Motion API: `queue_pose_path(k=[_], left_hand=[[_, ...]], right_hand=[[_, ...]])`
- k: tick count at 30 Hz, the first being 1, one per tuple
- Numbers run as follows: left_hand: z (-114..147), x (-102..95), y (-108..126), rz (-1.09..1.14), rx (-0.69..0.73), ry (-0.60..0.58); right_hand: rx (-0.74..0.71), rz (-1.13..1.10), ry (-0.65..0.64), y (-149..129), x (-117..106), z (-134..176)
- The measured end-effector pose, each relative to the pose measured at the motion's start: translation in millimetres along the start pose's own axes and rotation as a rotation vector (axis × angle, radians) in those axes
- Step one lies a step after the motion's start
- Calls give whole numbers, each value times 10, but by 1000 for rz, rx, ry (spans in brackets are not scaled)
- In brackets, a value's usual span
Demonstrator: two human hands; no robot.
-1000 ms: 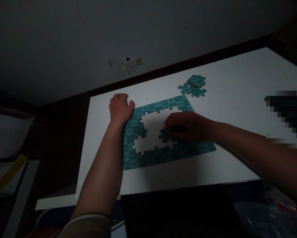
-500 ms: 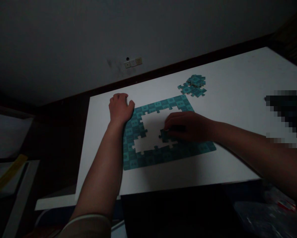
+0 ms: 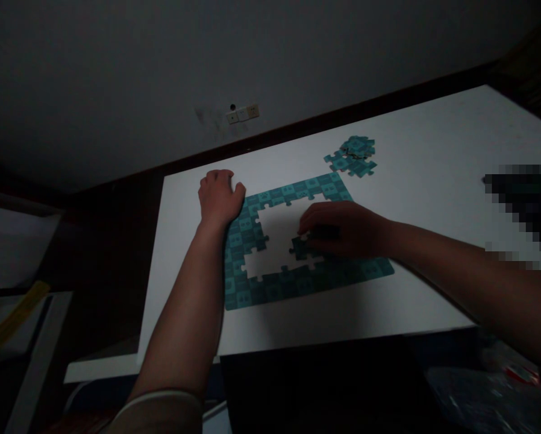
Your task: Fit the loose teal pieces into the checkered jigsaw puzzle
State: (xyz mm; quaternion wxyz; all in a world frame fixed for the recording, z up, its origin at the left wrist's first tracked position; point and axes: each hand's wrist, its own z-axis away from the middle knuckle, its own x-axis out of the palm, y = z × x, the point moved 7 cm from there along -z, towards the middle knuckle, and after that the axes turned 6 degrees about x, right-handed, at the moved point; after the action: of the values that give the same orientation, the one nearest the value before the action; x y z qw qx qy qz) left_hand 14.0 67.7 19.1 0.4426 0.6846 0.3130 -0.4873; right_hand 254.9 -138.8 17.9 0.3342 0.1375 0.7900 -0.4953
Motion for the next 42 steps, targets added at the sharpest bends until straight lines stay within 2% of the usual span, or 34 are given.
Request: queue_pose_path(k=[5, 8, 16, 22, 33, 42], left_hand=[[0, 2, 3, -9, -4, 0], [-3, 5, -2, -6, 0, -3], [1, 3, 10, -26, 5, 3], [16, -6, 38, -28, 2, 15], [-5, 15, 1, -30, 10, -1], [-6, 19, 2, -29, 15, 16]], right_hand=[[11, 30, 176, -86, -212, -17], [1, 69, 227, -111, -283, -23], [24, 62, 193, -28, -214, -35], [149, 67, 163, 11, -213, -41], [161, 71, 195, -50, -237, -42], [259, 85, 225, -33, -299, -26]])
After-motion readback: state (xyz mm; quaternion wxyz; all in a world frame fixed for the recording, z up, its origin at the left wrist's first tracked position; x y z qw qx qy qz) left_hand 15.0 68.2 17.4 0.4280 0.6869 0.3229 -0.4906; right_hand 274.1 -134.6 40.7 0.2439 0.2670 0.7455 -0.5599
